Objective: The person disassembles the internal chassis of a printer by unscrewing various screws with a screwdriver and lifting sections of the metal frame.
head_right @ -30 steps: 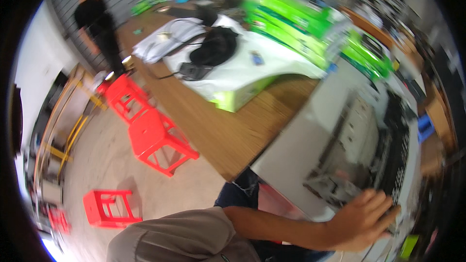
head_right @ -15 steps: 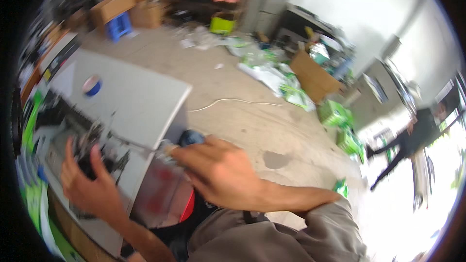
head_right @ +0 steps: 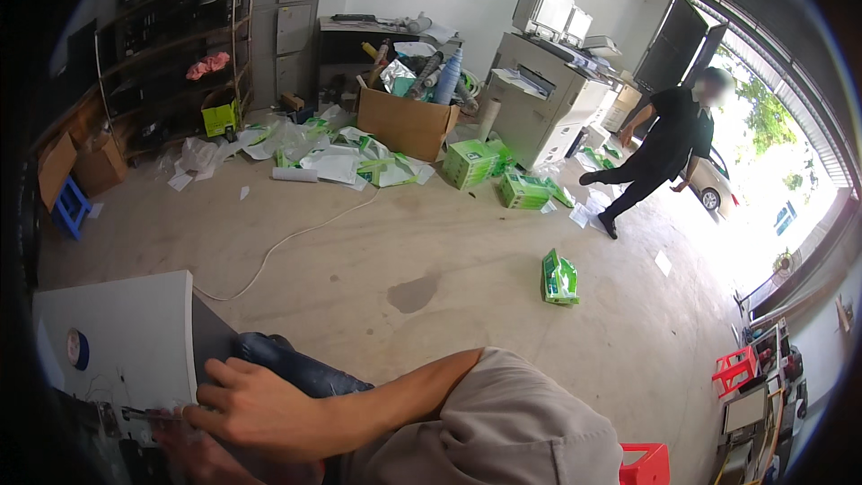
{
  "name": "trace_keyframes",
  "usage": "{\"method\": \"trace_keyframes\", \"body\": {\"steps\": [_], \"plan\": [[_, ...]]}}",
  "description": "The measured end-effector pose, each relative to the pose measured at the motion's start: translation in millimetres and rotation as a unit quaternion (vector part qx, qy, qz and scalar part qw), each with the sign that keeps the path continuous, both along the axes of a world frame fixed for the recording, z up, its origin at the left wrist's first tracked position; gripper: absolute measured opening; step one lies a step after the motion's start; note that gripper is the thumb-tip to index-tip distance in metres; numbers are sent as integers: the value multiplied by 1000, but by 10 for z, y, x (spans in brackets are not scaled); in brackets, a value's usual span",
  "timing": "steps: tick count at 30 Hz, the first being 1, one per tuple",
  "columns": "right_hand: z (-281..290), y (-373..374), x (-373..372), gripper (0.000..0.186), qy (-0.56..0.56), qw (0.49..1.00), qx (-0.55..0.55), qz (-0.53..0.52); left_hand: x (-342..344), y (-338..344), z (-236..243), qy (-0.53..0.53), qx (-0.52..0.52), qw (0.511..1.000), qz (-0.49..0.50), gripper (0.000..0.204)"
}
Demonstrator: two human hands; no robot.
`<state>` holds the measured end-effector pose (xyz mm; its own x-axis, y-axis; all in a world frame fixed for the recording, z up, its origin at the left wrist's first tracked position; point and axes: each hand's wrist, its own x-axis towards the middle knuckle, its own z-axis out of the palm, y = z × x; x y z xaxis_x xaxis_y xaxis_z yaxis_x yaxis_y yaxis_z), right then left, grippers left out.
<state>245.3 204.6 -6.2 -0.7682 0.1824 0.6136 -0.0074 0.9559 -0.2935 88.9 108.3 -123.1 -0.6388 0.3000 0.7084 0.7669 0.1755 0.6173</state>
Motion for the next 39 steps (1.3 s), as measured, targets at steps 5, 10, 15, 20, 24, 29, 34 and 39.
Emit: {"method": "trace_keyframes", "body": {"steps": [5, 10, 15, 20, 24, 29, 34, 39], "plan": [[-49, -24, -20, 43, 43, 999, -17, -19, -279, -82, -320, -326, 240, 896, -181, 42], [-52, 39, -10, 43, 29, 999, -42, -5, -144, -142, -203, -150, 55, 979, -125, 55], [47, 189, 134, 51, -45, 938, -328, 100, -69, -188, -37, -113, 24, 991, -71, 76], [78, 242, 229, 50, -162, 831, -524, 90, -134, -145, -34, -178, 91, 976, -89, 78], [-11, 169, 176, 51, -130, 836, -522, 111, -200, -147, -20, -178, 107, 971, -115, 73], [-137, 147, 124, 47, -149, 676, -708, 138, -170, -133, -20, -177, 142, 966, -120, 70], [-228, 103, 51, 49, -59, 905, -402, 124, -101, -94, 75, -187, 159, 962, -120, 75], [-265, -18, 79, 64, -99, 982, -161, 30, -101, -73, 228, -410, 322, 829, -204, 59]]}}
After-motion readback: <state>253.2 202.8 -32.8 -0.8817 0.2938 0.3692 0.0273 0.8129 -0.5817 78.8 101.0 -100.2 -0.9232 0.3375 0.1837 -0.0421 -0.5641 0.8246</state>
